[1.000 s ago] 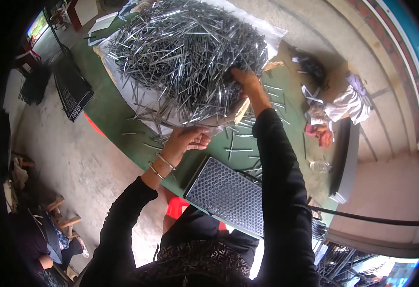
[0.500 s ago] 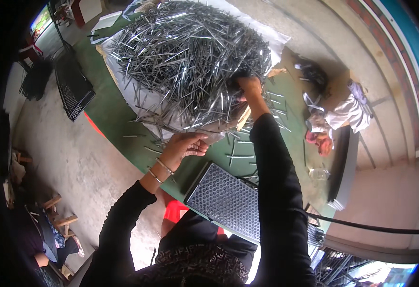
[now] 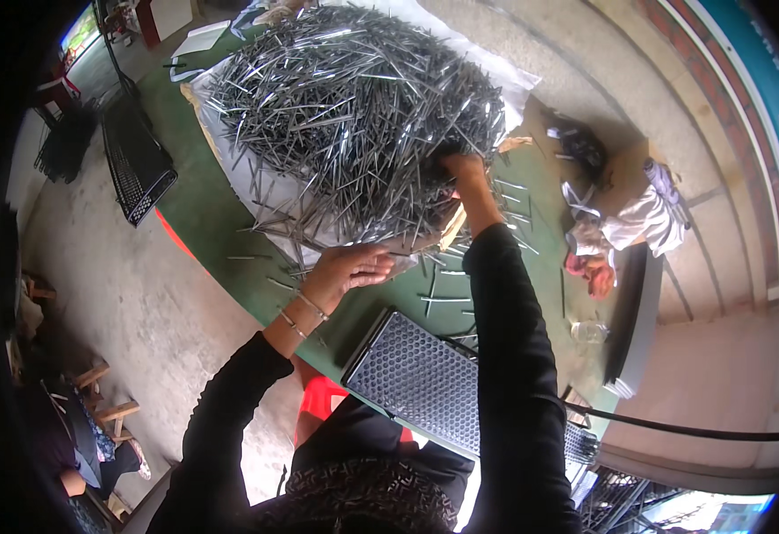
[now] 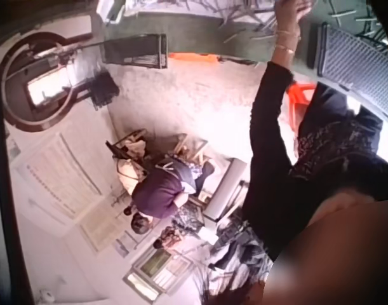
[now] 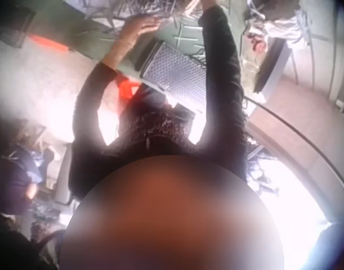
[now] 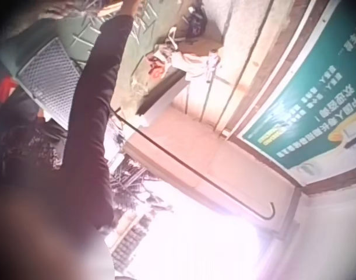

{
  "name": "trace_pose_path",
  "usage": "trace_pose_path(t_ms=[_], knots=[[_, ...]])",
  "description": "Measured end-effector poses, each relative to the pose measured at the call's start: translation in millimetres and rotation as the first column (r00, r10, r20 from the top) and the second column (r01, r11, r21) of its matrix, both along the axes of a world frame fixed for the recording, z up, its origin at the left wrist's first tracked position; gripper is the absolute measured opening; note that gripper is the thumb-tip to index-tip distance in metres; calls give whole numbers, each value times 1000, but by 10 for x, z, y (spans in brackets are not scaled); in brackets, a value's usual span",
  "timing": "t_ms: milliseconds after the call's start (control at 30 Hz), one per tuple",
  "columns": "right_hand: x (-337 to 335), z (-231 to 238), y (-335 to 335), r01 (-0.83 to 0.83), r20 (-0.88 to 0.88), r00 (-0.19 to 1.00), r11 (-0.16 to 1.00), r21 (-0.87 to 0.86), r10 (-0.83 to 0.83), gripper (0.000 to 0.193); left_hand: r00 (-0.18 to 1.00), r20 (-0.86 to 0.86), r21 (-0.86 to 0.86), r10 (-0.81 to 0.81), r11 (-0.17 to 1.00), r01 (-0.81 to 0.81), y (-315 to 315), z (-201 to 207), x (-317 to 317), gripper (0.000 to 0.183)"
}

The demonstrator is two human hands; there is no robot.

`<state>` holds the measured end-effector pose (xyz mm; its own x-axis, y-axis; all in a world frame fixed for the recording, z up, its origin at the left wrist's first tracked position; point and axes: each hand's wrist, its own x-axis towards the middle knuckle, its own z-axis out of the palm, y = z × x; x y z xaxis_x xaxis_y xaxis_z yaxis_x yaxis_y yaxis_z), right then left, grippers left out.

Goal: Inserting metal rods into a perforated metal panel to assemble a mesh structure.

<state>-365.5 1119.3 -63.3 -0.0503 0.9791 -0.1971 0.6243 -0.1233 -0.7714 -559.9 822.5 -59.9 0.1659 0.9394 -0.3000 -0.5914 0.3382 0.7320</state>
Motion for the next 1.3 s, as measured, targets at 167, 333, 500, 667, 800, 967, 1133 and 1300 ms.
trace_pose_path(t_ms=[167,333,500,667,800,967,1133,1300], knots=[[-103,-25,-4,-11,-372,914,906,-424,-163,16,992,-100,-9,76,997,-77,409,103,27,37],[-115,217,-153,-74,-448,870,846,-528,-204,18,984,-166,-19,58,998,-62,869,137,81,39],[-207,175,-261,117,-157,975,963,-244,-158,20,965,-262,-68,17,997,-36,1183,122,245,46],[-4,140,-527,12,-285,956,985,-173,-62,25,961,-258,-82,-99,993,80,1360,218,312,74],[-14,311,-1000,-102,-453,886,995,13,96,30,917,-341,-168,-207,973,157,1378,264,382,84],[40,368,-1299,-198,55,979,978,70,194,30,944,-176,-176,-278,953,248,1458,32,608,71],[-256,374,-1693,-196,412,909,941,275,69,41,973,161,-73,-166,981,180,1369,-7,648,54],[-408,623,-2081,-363,601,792,875,320,110,32,950,303,11,-75,997,75,1106,173,625,37]])
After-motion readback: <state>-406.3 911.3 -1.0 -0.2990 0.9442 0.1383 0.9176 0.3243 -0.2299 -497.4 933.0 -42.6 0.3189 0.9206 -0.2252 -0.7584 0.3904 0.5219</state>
